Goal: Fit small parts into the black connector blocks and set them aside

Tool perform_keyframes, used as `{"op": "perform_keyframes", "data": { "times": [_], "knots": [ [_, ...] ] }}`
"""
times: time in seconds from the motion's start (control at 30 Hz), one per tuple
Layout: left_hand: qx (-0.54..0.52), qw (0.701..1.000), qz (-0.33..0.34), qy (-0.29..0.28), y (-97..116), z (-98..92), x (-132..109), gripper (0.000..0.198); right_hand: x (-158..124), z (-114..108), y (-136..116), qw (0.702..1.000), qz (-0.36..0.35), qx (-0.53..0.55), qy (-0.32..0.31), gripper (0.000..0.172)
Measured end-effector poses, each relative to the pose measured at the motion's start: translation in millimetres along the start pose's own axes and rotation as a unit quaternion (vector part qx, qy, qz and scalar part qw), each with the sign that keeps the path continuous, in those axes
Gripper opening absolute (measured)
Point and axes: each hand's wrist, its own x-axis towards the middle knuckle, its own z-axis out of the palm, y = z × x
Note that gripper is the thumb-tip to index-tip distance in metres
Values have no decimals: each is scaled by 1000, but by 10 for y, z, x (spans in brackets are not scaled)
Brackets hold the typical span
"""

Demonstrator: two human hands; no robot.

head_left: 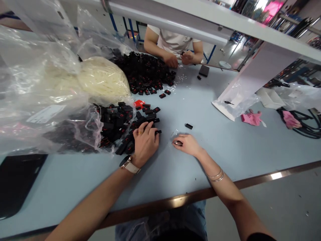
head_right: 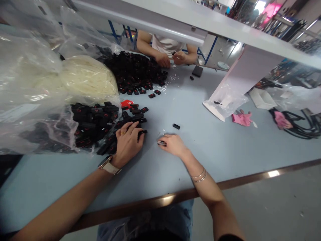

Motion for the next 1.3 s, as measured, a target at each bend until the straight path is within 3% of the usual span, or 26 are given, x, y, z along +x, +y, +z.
{"op": "perform_keyframes", "data": {
  "times": [0.1, 0.27, 0.43, 0.6, 0.77, 0.93, 1.1, 1.3],
  "knots": [
    [-9, 1000, 6, 7, -10, 10, 4, 14, 13, 27, 1, 999, 21, -25, 8, 16],
    [-27, 999, 12, 29, -17, 8, 12, 12, 10, 45, 12, 995, 45, -21, 87, 16],
    [-43, 996, 46, 62, -17, 2, 12, 10, 19, 53, 44, 996, 49, -31, 70, 10],
    [-120, 983, 121, 74, -20, 31, -17, 10, 30, 55, 60, 976, 103, 17, 189, 14],
    [-196, 959, 206, -1, -7, 57, -68, 11, 23, 24, 8, 916, 119, 165, 347, 29],
    [-213, 955, 186, -87, -25, 71, -81, 13, 52, 13, -37, 810, 182, 347, 436, 47],
    [-245, 952, 143, -119, -45, 91, -63, 12, 88, -1, -103, 763, 226, 442, 414, 63],
    [-252, 953, 124, -115, -39, 87, -49, 8, 89, 31, -244, 784, 250, 477, 309, 65]
  ]
}}
